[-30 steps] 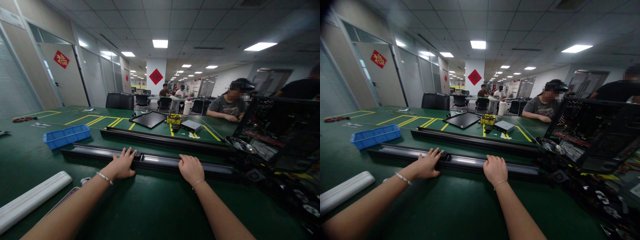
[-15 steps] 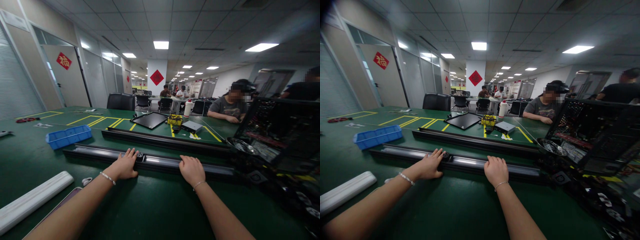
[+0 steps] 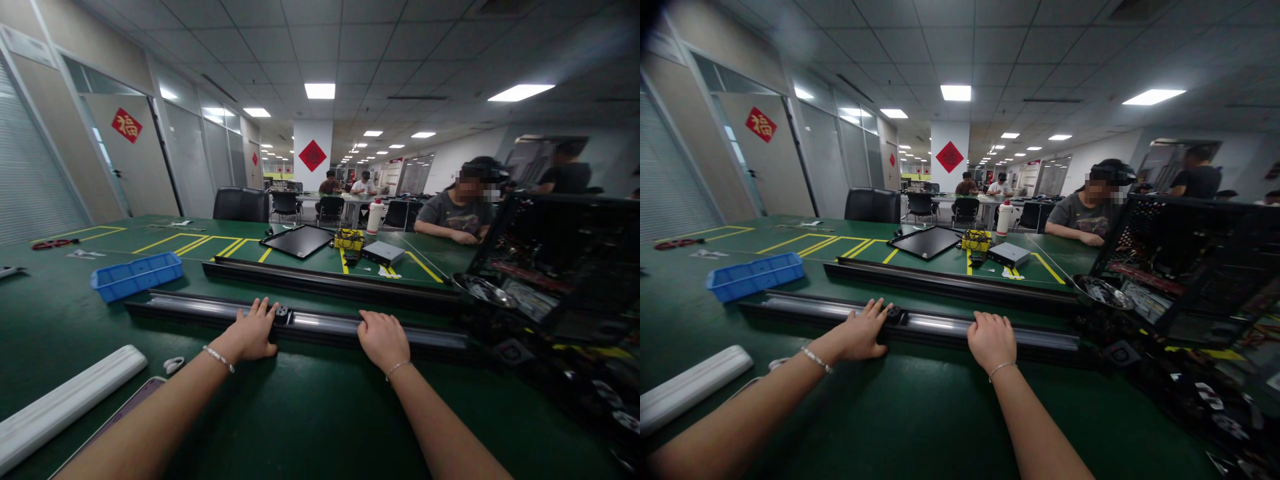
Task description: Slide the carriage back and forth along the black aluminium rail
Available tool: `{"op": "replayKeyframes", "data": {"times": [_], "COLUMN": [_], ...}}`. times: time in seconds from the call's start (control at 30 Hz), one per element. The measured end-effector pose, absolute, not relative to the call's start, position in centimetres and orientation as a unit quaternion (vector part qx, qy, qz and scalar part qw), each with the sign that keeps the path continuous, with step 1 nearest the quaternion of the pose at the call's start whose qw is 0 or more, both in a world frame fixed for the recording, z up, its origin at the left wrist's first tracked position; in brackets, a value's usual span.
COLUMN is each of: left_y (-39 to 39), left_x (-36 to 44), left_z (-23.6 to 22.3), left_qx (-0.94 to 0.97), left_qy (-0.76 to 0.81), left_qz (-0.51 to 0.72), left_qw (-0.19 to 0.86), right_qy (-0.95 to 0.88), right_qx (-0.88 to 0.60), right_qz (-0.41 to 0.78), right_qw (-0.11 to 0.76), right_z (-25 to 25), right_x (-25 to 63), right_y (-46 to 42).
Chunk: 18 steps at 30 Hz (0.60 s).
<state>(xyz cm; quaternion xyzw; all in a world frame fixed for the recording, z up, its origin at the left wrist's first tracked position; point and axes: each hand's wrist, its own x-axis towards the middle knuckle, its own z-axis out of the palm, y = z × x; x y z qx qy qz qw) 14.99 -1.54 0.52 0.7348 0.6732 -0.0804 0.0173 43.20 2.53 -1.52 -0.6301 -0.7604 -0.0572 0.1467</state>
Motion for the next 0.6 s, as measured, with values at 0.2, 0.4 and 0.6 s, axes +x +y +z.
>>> {"op": "replayKeyframes", "data": {"times": [0.2, 0.4, 0.6], "left_y": [-1.69, -1.68, -1.77], "left_x": [15.33, 15.51, 15.91], "left_z": [0.76, 0.75, 0.97], "left_qx": [0.732, 0.732, 0.726], "left_qy": [0.677, 0.677, 0.682], "left_qz": [-0.076, -0.078, -0.083], "left_qw": [0.024, 0.024, 0.026], "right_qy": [-0.759, -0.759, -0.758], "right_qx": [-0.632, -0.631, -0.631], "right_qz": [-0.05, -0.056, -0.059], "right_qw": [0.146, 0.148, 0.152], "right_z": [-1.22, -1.47, -1.48], "right_x": [43.17, 43.16, 43.18], "right_y": [2.38, 2.53, 2.48]}}
